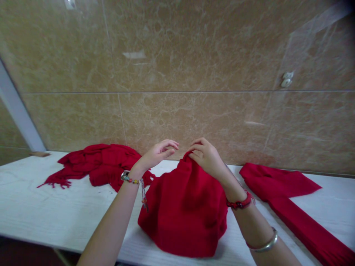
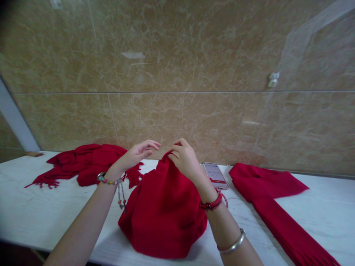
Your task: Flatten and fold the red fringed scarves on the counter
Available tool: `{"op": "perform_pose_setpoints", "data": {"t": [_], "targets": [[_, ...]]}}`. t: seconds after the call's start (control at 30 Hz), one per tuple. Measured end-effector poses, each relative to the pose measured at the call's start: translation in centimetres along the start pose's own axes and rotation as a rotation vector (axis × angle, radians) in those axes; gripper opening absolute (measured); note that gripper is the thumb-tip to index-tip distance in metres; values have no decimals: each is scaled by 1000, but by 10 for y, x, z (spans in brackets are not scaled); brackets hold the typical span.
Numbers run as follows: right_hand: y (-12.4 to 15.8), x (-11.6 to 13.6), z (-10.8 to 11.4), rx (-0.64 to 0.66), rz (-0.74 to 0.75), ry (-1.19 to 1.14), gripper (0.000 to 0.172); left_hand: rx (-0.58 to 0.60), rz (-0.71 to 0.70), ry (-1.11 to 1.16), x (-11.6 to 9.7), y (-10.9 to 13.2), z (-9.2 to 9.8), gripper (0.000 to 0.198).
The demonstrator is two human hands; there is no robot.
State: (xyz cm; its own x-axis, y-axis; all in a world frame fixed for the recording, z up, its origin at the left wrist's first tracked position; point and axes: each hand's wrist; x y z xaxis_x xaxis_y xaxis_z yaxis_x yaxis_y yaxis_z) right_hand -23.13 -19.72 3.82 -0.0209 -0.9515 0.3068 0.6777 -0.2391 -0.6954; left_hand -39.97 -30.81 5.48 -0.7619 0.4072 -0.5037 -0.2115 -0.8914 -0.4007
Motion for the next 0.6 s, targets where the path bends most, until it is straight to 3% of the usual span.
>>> {"op": "perform_pose_setpoints", "data": {"t": [0.1, 0.17, 0.23, 0.33, 0.43, 0.47, 0.5, 0.6], "targets": [[2, 9, 6, -22, 129, 78, 17, 109, 94, 204, 10, -6, -13, 34], [3, 12, 11, -32, 167, 123, 18, 264, 63, 327, 13, -9, -20, 34], [4, 11, 17, -51, 185, 165, 18, 315, 18, 433, 13, -11, -23, 34], [6, 4, 28, -67, 184, 203, 15, 157, 0, 405, 9, -9, -16, 34], [9, -5, 36, -23, 142, 208, 9, -108, -17, 143, -1, -3, -1, 28], [9, -8, 37, -7, 126, 202, 8, -139, -32, 83, -5, -1, 3, 26], [10, -9, 37, -1, 115, 195, 8, -120, -46, 64, -9, 1, 6, 26], [9, -9, 35, -56, 114, 192, 15, 103, -18, 221, -15, 3, 4, 25]]}}
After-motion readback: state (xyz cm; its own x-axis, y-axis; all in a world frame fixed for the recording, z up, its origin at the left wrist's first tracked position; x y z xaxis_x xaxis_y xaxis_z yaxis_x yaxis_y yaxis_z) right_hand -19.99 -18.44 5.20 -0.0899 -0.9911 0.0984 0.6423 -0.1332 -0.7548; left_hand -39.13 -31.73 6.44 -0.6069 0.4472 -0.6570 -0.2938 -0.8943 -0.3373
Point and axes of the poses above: each hand's wrist, its own y-axis away from the middle knuckle, its own z-axis out of the back of the hand, x = y × z, and after that the axes turned 11 degrees about x, right-handed
